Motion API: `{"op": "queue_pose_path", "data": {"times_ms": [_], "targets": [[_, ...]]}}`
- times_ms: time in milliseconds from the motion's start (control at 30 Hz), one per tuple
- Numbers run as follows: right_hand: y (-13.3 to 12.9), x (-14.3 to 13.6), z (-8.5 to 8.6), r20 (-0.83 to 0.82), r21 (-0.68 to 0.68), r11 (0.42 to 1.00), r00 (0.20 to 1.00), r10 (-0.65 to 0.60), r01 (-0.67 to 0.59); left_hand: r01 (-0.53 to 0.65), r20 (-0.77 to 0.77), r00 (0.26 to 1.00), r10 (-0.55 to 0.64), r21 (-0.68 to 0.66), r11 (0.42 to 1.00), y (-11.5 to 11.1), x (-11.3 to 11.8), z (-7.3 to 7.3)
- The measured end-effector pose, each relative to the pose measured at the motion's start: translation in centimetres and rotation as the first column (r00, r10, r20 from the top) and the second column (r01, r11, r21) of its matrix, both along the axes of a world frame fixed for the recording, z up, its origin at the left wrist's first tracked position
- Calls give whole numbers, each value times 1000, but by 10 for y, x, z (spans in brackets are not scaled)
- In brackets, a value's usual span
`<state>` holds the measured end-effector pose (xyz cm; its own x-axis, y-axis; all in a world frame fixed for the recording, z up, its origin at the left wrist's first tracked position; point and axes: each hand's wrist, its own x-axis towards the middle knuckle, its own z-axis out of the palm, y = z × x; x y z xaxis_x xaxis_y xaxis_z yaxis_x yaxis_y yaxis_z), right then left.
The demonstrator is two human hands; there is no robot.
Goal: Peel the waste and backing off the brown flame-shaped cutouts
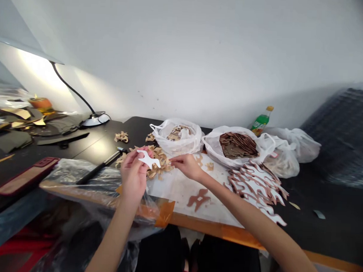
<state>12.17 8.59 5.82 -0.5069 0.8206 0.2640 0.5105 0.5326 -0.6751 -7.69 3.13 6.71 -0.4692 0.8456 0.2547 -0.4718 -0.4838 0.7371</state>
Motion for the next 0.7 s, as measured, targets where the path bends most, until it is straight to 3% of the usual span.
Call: {"op": "queue_pose_path", "data": {"times_ms": [133, 267, 400, 567, 700], "targets": [[11, -8, -4, 63, 61, 997, 997, -41, 37, 8, -57, 998, -12, -76, 997, -12, 7, -5], [4, 22, -11, 9, 111, 977, 983, -182, 179, -17, -224, 975, 3, -60, 998, -12, 16, -11], [2, 48, -16, -62, 52, 965, 966, -253, 256, -20, -286, 958, 12, -25, 999, -4, 28, -13], [14, 31, -13, -116, -58, 989, 983, -141, 135, -44, -290, 956, 34, -29, 999, 0, 43, -8], [15, 29, -2, -147, -30, 997, 986, -75, 72, -12, -392, 920, 19, 21, 1000, -4, 50, -1]]}}
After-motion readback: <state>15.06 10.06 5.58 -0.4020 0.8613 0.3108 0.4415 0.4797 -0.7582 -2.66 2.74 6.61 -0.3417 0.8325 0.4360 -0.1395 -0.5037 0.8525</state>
